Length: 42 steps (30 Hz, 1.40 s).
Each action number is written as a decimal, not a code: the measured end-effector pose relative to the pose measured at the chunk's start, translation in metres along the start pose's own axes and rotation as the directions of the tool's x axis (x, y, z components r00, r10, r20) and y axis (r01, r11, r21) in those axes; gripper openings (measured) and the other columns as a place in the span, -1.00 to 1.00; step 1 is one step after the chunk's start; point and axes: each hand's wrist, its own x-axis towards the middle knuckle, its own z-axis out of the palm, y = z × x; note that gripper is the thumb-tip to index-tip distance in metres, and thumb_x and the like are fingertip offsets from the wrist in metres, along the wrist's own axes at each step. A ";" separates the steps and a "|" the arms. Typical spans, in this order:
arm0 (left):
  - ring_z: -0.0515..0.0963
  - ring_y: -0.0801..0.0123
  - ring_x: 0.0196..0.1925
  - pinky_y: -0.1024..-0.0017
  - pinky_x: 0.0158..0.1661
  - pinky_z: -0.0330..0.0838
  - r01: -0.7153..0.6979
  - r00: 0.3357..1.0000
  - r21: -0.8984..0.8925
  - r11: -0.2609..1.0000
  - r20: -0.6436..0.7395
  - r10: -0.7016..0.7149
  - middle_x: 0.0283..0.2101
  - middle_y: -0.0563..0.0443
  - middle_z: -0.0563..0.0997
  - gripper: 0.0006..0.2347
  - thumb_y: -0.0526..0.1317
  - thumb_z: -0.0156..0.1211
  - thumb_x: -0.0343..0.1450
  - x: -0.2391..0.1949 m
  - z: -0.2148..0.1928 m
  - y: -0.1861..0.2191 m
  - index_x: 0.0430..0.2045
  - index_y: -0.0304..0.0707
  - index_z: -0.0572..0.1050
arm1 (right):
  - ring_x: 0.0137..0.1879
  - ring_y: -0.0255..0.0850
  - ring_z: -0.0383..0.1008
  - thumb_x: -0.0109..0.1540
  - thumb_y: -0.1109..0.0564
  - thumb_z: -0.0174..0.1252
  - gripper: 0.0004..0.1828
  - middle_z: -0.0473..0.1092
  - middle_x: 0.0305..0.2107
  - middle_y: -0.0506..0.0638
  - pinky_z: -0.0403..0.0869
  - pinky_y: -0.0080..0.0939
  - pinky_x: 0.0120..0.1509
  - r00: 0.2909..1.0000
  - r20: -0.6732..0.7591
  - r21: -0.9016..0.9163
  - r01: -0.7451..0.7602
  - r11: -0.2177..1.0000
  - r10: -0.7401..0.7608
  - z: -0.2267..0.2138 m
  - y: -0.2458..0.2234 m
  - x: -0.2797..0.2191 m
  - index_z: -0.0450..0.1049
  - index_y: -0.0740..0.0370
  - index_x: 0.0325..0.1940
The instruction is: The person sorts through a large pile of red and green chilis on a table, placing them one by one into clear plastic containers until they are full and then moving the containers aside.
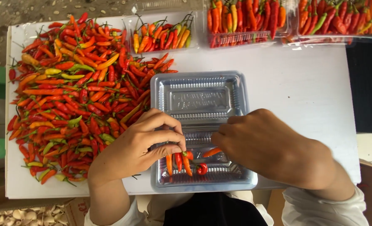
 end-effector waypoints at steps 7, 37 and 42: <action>0.50 0.27 -0.04 0.33 0.06 0.37 0.008 1.000 -0.090 0.996 -0.019 -0.010 -0.15 0.00 0.50 -0.88 -0.25 0.15 0.48 -0.012 -0.013 -0.006 -0.26 -0.26 0.61 | -0.48 -0.15 0.41 0.35 0.16 0.13 -0.88 0.41 -0.51 -0.09 0.47 -0.11 -0.40 0.860 -0.472 -0.161 0.134 0.978 -0.195 0.008 0.008 -0.013 0.39 0.05 -0.29; 0.41 0.29 -0.02 0.30 0.08 0.32 0.155 0.988 0.087 0.984 -0.032 -0.153 -0.10 0.07 0.49 -0.93 -0.20 0.39 0.36 -0.020 -0.006 -0.019 -0.39 -0.12 0.72 | -0.33 -0.08 0.38 0.30 0.25 0.16 -0.91 0.39 -0.46 -0.06 0.38 -0.11 -0.19 0.729 -0.627 -0.233 0.164 0.959 -0.276 0.015 -0.023 0.034 0.42 0.09 -0.27; 0.43 0.27 -0.07 0.30 0.10 0.30 0.127 0.990 0.128 0.984 -0.077 -0.118 -0.16 0.08 0.49 -0.95 -0.24 0.43 0.33 -0.017 -0.005 -0.015 -0.48 -0.15 0.67 | -0.33 -0.08 0.38 0.28 0.23 0.15 -0.89 0.40 -0.48 -0.08 0.38 -0.13 -0.22 0.735 -0.614 -0.264 0.150 0.953 -0.286 0.018 -0.025 0.038 0.40 0.05 -0.30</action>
